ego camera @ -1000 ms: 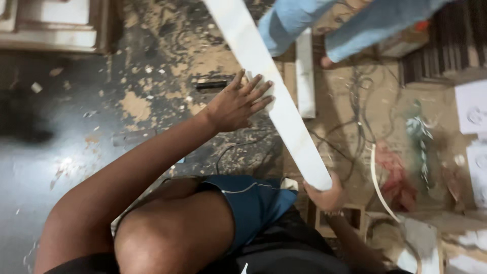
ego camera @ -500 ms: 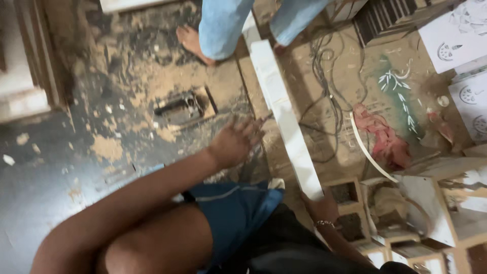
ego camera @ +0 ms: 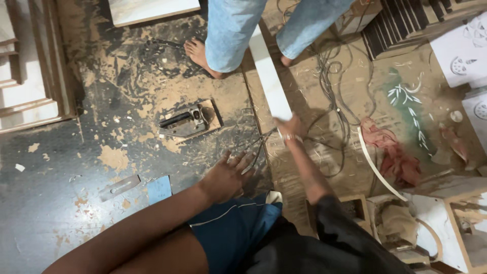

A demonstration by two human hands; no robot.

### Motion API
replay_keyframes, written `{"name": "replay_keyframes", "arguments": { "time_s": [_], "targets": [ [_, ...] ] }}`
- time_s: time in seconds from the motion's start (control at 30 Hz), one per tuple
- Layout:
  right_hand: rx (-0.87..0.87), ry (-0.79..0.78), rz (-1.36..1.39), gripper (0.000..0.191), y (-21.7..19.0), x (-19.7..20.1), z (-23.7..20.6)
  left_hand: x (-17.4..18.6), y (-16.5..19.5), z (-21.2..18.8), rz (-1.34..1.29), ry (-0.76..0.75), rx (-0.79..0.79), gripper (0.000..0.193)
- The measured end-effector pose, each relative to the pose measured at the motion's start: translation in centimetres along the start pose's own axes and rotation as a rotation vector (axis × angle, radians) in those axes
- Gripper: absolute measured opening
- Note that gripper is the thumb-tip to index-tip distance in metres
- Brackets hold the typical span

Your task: The person applies white edge banding to the edges of a rectangular board. They align the strip, use a hot iron to press and adhere it, and then trim the excess material. The person repeats this process on multiple edges of the board.

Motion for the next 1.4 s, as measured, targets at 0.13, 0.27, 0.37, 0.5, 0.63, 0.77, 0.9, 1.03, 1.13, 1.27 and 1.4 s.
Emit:
{"name": "replay_keyframes", "arguments": {
  "time_s": [0.13,0.27,0.37,0.5,0.63,0.77,0.9,1.03,1.13,1.27,1.4],
  "targets": [
    [-0.042,-0.121,-0.102,0.074,-7.4,-1.1,1.6,0.1,-0.5,-4.0,0.046,0.029,0.017,0.073],
    [0.089,-0.068,-0.174,0.093,-11.0,-2.7,-1.6,0.5,-0.6,-8.3,0.04,0.15,0.075,0.069],
    [0.326,0.149,0.006,0.085,-12.7,-4.3,-8.8,0.2,-2.0,-11.9,0.028,0.143,0.134,0.066],
    [0.619,0.267,0.086,0.069,-15.3,-8.8,-22.2,-0.6,-7.7,-18.4,-0.067,0.094,0.337,0.064],
    [1.046,-0.147,0.302,0.043,-23.5,-12.7,-35.7,-3.5,-12.8,-32.1,-0.137,0.139,0.627,0.066],
    [1.256,-0.602,0.467,0.029,-36.9,-15.9,-45.9,-8.9,-15.9,-50.0,-0.173,0.039,0.848,0.062],
    [1.307,-0.725,0.406,0.024,-51.9,-23.0,-53.9,-14.9,-17.4,-64.7,-0.309,0.047,1.01,0.062],
    [1.373,-0.653,0.414,0.017,-70.3,-33.1,-60.7,-20.5,-19.1,-75.9,-0.443,0.167,1.117,0.061],
    [1.28,-0.862,0.676,0.022,-86.4,-42.2,-64.4,-25.7,-21.4,-83.3,-0.525,0.189,1.136,0.061],
    [0.788,-1.075,0.72,0.035,-104.3,-57.2,-65.3,-35.4,-25.8,-92.4,-0.738,0.244,1.211,0.065],
    [0.134,-1.343,1.059,0.09,-115.5,-68.4,-65.2,-44.8,-31.5,-99.2,-0.905,0.285,1.288,0.064]
  ]
}}
Point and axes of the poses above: each hand's wrist, its own z-axis towards the middle knuckle, its own x-axis out of the back of the hand, y = z × x, the point moved 8 cm from there along z, towards the middle knuckle
